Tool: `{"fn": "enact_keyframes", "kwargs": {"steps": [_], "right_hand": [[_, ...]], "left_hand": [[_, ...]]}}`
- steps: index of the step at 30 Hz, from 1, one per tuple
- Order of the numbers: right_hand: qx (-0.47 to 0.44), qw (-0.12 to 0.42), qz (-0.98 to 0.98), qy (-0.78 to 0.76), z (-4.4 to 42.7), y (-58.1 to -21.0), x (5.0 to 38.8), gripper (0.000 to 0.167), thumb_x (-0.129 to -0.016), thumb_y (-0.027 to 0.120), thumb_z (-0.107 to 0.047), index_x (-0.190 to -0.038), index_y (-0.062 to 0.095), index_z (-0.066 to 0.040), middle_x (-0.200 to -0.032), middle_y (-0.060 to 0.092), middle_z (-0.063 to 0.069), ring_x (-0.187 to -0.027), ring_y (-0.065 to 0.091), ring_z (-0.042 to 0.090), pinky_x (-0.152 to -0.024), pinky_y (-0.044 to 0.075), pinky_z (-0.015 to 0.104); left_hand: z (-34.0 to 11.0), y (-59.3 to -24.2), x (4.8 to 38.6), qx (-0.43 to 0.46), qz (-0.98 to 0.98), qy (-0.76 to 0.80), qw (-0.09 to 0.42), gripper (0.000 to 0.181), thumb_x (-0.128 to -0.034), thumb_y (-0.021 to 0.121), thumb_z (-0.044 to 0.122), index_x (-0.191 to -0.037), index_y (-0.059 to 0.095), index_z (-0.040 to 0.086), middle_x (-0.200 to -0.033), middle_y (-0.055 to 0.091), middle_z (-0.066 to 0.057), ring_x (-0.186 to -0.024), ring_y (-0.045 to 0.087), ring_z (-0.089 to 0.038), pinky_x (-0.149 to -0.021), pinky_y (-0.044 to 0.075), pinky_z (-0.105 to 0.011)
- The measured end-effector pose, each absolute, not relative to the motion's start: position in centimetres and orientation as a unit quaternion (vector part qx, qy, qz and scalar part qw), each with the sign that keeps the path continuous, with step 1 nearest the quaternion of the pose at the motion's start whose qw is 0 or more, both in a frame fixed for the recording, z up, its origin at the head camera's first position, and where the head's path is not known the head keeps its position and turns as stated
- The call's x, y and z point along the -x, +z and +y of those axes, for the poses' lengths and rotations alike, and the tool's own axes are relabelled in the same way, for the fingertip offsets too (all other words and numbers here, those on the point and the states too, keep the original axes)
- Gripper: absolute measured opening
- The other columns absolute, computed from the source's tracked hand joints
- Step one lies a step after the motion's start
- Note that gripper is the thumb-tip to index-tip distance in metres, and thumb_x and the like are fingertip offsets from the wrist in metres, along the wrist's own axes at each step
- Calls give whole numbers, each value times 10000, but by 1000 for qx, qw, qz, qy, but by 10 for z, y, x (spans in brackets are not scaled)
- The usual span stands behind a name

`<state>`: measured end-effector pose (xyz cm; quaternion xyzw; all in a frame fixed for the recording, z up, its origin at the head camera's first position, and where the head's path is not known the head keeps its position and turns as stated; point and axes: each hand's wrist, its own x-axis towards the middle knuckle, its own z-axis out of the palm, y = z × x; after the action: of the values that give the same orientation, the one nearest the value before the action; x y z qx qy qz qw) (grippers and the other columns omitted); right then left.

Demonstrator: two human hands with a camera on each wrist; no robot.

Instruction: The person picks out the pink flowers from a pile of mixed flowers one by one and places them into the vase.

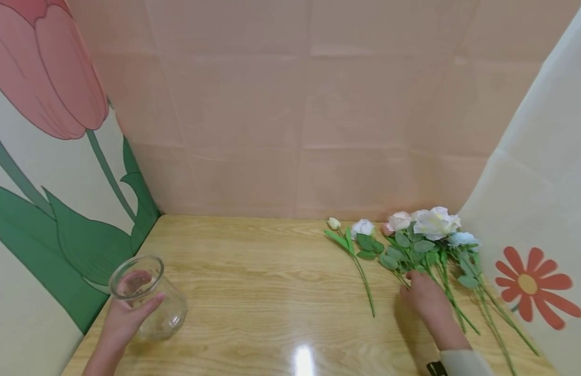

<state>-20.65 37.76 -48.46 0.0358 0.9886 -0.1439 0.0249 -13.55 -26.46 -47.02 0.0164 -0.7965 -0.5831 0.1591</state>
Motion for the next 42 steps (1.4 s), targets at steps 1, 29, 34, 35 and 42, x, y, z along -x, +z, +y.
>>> {"fn": "enact_keyframes", "kwargs": {"steps": [1, 29, 34, 35, 42], "right_hand": [[-35, 24, 989, -143, 379, -485, 207, 462, -975, 582, -195, -1296, 524, 133, -1235, 566, 375, -1084, 556, 560, -849, 500, 628], [-37, 50, 990, -123, 390, -498, 218, 343, -968, 604, -156, -1175, 594, 117, -1114, 626, 349, -975, 606, 534, -812, 519, 610], [-38, 47, 990, -127, 392, -500, 219, 243, -952, 600, -117, -1102, 648, 68, -1050, 664, 307, -926, 631, 500, -766, 530, 592], [-38, 46, 990, -126, 392, -501, 219, 236, -949, 597, -108, -1100, 659, 62, -1053, 666, 308, -930, 633, 501, -769, 531, 593], [-26, 43, 991, -122, 392, -501, 219, 209, -937, 565, -78, -1044, 694, 46, -1020, 665, 313, -910, 632, 508, -748, 532, 602]], "left_hand": [[-264, -470, 135, -17, -798, -582, 157, 588, -864, 758, -22, -1342, 416, -34, -1192, 540, 156, -1132, 473, 52, -904, 333, -83], [-247, -471, 131, -8, -803, -581, 132, 643, -856, 781, 16, -1381, 412, -23, -1231, 542, 116, -1150, 494, 16, -927, 351, -64], [-243, -469, 131, -11, -800, -588, 118, 661, -862, 779, 25, -1401, 397, -10, -1257, 545, 90, -1165, 491, 16, -933, 342, -68], [-242, -469, 131, -10, -800, -589, 117, 663, -861, 778, 22, -1402, 395, -8, -1259, 544, 82, -1168, 491, 12, -936, 340, -71], [-238, -470, 131, 6, -798, -588, 130, 669, -834, 790, -3, -1386, 412, -18, -1243, 557, 94, -1157, 501, 9, -960, 335, -83]]}}
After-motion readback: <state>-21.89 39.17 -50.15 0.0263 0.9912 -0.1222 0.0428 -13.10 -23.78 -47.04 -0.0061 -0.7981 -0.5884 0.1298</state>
